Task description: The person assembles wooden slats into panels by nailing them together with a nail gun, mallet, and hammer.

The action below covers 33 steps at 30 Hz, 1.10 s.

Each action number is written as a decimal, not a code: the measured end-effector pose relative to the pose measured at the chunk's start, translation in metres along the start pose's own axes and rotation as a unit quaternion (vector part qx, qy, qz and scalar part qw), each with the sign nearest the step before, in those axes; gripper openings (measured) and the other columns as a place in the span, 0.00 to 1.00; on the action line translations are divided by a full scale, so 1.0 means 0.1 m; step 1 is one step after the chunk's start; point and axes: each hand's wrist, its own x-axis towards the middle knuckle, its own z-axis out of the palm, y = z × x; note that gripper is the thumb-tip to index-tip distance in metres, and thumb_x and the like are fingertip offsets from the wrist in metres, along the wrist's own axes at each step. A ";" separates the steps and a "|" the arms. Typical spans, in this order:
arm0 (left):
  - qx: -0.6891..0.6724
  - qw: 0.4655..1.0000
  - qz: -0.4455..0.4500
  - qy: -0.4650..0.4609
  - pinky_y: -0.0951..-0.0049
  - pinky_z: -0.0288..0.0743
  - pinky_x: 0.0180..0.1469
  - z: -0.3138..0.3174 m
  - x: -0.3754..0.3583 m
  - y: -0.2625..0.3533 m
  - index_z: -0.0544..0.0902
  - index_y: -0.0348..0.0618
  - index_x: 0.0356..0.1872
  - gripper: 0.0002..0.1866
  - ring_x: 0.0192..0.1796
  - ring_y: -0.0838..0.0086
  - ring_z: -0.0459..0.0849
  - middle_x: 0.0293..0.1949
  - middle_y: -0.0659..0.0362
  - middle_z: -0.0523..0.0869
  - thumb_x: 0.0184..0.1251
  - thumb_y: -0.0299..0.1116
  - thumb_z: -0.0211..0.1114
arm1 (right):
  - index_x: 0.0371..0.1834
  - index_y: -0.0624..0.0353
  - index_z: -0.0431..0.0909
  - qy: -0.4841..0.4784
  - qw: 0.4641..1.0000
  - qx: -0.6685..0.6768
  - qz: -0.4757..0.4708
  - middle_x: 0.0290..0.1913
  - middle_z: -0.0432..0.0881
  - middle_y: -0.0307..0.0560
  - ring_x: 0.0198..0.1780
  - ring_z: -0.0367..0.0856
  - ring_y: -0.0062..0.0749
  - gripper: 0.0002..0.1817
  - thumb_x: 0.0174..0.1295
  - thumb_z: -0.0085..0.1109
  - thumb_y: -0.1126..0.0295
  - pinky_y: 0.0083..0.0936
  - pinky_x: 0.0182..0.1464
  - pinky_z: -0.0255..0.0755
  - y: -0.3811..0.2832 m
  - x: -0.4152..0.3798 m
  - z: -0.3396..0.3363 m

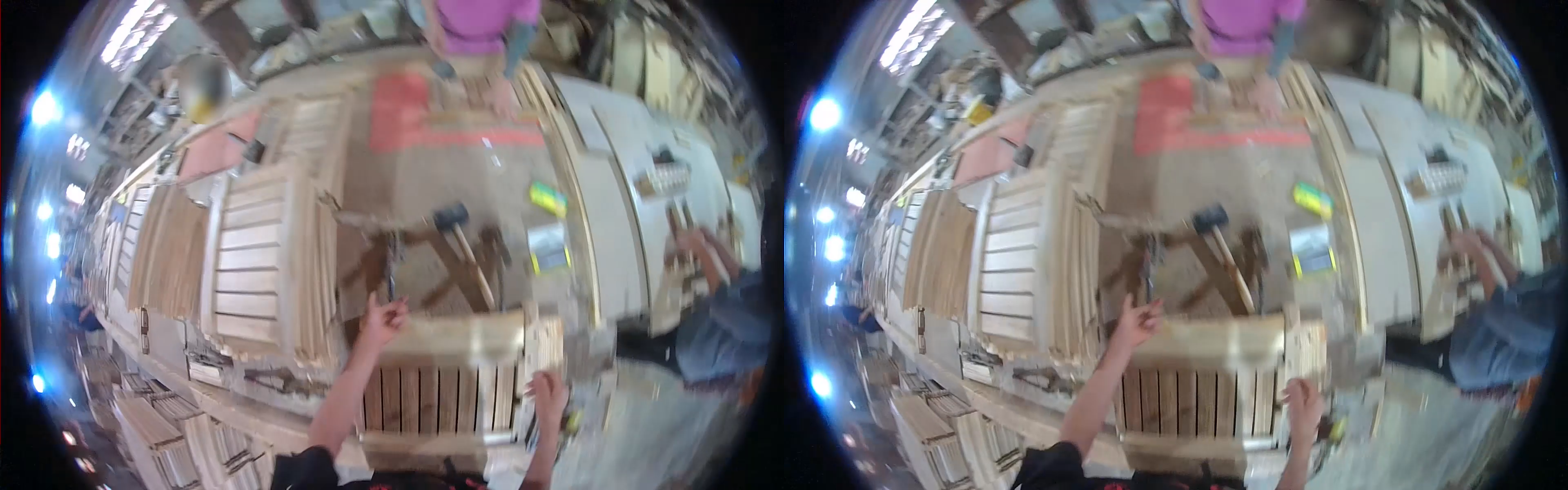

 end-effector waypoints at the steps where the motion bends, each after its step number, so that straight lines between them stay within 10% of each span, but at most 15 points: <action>1: -0.062 0.996 0.055 0.041 0.73 0.58 0.22 0.66 0.18 0.19 0.76 0.38 0.44 0.35 0.17 0.74 0.62 0.21 0.63 0.71 0.74 0.66 0.41 | 0.36 0.65 0.82 -0.061 0.985 0.071 0.143 0.26 0.84 0.47 0.25 0.83 0.28 0.15 0.68 0.56 0.61 0.20 0.23 0.72 -0.39 0.18 0.30; 4: 0.060 0.925 0.356 -0.116 0.78 0.55 0.18 1.63 -0.09 0.18 0.79 0.39 0.41 0.34 0.16 0.78 0.64 0.21 0.63 0.74 0.74 0.65 0.44 | 0.35 0.58 0.79 -0.075 0.882 0.328 0.329 0.25 0.78 0.42 0.25 0.77 0.31 0.30 0.66 0.48 0.38 0.31 0.26 0.72 -0.26 1.36 1.13; 5: 0.094 0.906 0.391 -0.132 0.77 0.57 0.20 1.72 -0.35 0.05 0.78 0.39 0.41 0.32 0.16 0.77 0.64 0.21 0.63 0.73 0.76 0.62 0.42 | 0.35 0.55 0.78 -0.197 0.835 0.414 0.305 0.28 0.80 0.41 0.30 0.79 0.33 0.31 0.64 0.48 0.34 0.33 0.30 0.73 -0.01 1.91 1.33; 7: 0.177 0.863 0.450 -0.146 0.75 0.61 0.22 1.55 -0.90 -0.24 0.78 0.39 0.41 0.29 0.17 0.77 0.64 0.21 0.63 0.72 0.79 0.57 0.40 | 0.36 0.55 0.79 -0.127 0.776 0.484 0.383 0.27 0.80 0.41 0.28 0.78 0.35 0.37 0.62 0.43 0.28 0.29 0.28 0.71 -0.50 2.81 1.73; 10: 0.398 0.824 0.400 0.055 0.81 0.62 0.20 0.90 -1.11 -0.28 0.78 0.37 0.38 0.31 0.17 0.79 0.69 0.20 0.62 0.74 0.72 0.62 0.49 | 0.35 0.58 0.78 -0.188 0.871 0.451 -0.062 0.26 0.79 0.40 0.26 0.77 0.31 0.35 0.71 0.37 0.35 0.26 0.26 0.67 -2.54 2.15 1.65; 13: -0.167 0.980 0.095 0.050 0.77 0.64 0.19 -0.01 0.17 0.23 0.79 0.38 0.36 0.36 0.15 0.78 0.70 0.17 0.63 0.73 0.66 0.69 0.52 | 0.35 0.59 0.78 -0.137 0.902 0.333 -0.239 0.26 0.78 0.40 0.25 0.75 0.26 0.30 0.75 0.39 0.42 0.25 0.27 0.66 -2.83 1.41 1.42; 15: -0.058 0.961 0.140 0.230 0.75 0.64 0.18 0.40 0.34 0.41 0.79 0.39 0.35 0.39 0.13 0.78 0.68 0.15 0.65 0.72 0.61 0.74 0.52 | 0.33 0.61 0.78 -0.150 0.951 0.152 -0.223 0.25 0.78 0.40 0.26 0.74 0.21 0.24 0.75 0.45 0.51 0.21 0.29 0.66 -2.46 0.95 1.30; 17: 0.017 0.974 0.110 0.195 0.73 0.62 0.16 0.57 0.59 0.49 0.77 0.42 0.32 0.40 0.11 0.78 0.64 0.13 0.66 0.69 0.58 0.77 0.52 | 0.30 0.63 0.78 -0.211 0.959 0.067 -0.177 0.22 0.77 0.39 0.25 0.73 0.19 0.16 0.73 0.51 0.64 0.19 0.29 0.65 -1.89 0.59 1.08; 19: 0.053 0.998 0.019 -0.033 0.73 0.58 0.15 0.17 0.68 0.68 0.74 0.45 0.28 0.39 0.10 0.78 0.60 0.11 0.68 0.67 0.56 0.78 0.51 | 0.27 0.65 0.78 -0.218 0.967 0.100 -0.084 0.21 0.76 0.39 0.24 0.73 0.19 0.17 0.71 0.52 0.65 0.19 0.28 0.66 -1.38 0.23 0.90; 21: 0.092 0.996 0.007 0.003 0.74 0.53 0.15 0.44 0.51 0.66 0.69 0.48 0.24 0.37 0.10 0.80 0.58 0.11 0.69 0.64 0.56 0.78 0.52 | 0.30 0.64 0.80 -0.212 0.968 0.124 0.045 0.21 0.78 0.42 0.21 0.74 0.22 0.15 0.69 0.54 0.64 0.19 0.25 0.66 -0.90 0.06 0.86; 26: 0.127 0.992 0.015 0.003 0.74 0.47 0.16 0.61 0.18 0.44 0.62 0.52 0.20 0.37 0.10 0.80 0.57 0.11 0.70 0.62 0.55 0.79 0.56 | 0.33 0.66 0.81 -0.169 0.985 0.026 0.014 0.23 0.81 0.44 0.26 0.79 0.24 0.12 0.65 0.59 0.65 0.22 0.31 0.73 -0.24 0.02 1.03; 28: 0.097 0.972 0.199 -0.077 0.75 0.50 0.17 1.11 -0.31 0.40 0.66 0.51 0.22 0.32 0.12 0.81 0.59 0.13 0.70 0.65 0.66 0.71 0.53 | 0.34 0.66 0.81 -0.108 0.987 -0.086 -0.084 0.26 0.83 0.48 0.29 0.82 0.30 0.13 0.64 0.60 0.64 0.25 0.33 0.77 -0.19 0.03 1.23; 30: 0.054 0.911 0.350 -0.210 0.78 0.56 0.20 2.01 -1.27 0.57 0.73 0.50 0.29 0.25 0.16 0.81 0.64 0.17 0.71 0.69 0.76 0.60 0.49 | 0.53 0.66 0.75 -0.107 0.952 -0.262 -0.118 0.52 0.78 0.63 0.54 0.77 0.51 0.23 0.61 0.62 0.59 0.42 0.55 0.72 -0.19 0.01 1.36; 32: 0.263 0.729 0.523 -0.354 0.81 0.60 0.24 2.60 -1.77 0.99 0.73 0.50 0.31 0.18 0.22 0.82 0.68 0.23 0.70 0.72 0.77 0.51 0.53 | 0.65 0.65 0.68 -0.060 0.904 -0.368 -0.208 0.67 0.68 0.69 0.69 0.66 0.59 0.34 0.61 0.63 0.56 0.48 0.67 0.62 0.10 0.05 1.60; 33: 0.294 0.732 0.525 -0.321 0.81 0.61 0.26 2.60 -1.87 0.79 0.73 0.49 0.31 0.16 0.24 0.83 0.68 0.24 0.69 0.72 0.77 0.48 0.55 | 0.69 0.65 0.64 -0.067 0.891 -0.398 -0.206 0.70 0.62 0.70 0.72 0.59 0.61 0.38 0.61 0.62 0.53 0.49 0.70 0.57 0.28 0.00 1.65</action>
